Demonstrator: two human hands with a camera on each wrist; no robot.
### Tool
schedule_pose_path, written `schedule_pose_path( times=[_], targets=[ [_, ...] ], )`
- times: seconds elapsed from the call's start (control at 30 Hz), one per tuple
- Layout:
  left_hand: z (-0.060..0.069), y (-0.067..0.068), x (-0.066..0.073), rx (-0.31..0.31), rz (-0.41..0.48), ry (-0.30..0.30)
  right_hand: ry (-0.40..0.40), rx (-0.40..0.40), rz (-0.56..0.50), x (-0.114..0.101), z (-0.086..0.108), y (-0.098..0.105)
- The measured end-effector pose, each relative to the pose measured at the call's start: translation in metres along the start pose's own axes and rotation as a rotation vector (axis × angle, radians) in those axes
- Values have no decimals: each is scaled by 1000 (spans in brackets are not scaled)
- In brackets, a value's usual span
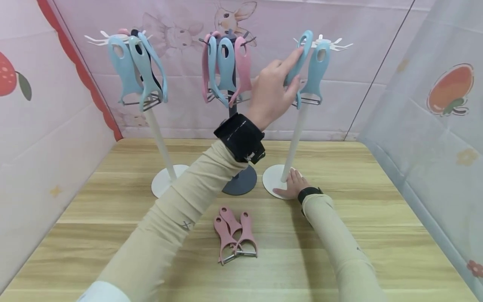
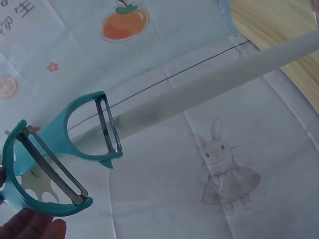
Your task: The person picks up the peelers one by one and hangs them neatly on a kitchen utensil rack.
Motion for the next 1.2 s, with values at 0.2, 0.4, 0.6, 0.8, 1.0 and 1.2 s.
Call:
schedule_pose_path(
  times=[0.2,0.4,0.6,0.8,1.0,1.2],
  targets=[
    [-1,-7,2,-34,-3,-4,9,19,13,1,1,-3],
    [12,-14,-6,-3,34,-21,32,15,18,-3,2,-3],
    [37,-20,-17,63,57,-15,40,31,26,-4,3,-1],
    [71,-31,-30,98,50,-6,32,9,43,-3,3,0],
    [117,-49,-46,-22,7,-1,12,-10,30,-2,2,-1],
    [162,-67,-66,-272,-40,78,-23,-40,14,-1,1,0]
  ],
)
Point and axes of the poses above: each hand's wrist, its own z-axis away from the middle knuckle, its own y-axis out of the back of the hand, x = y × z, the point moved 2 cm from there along -z, towards the middle knuckle, and after that the axes turned 15 degrees about -z, right-handed, at the moved point
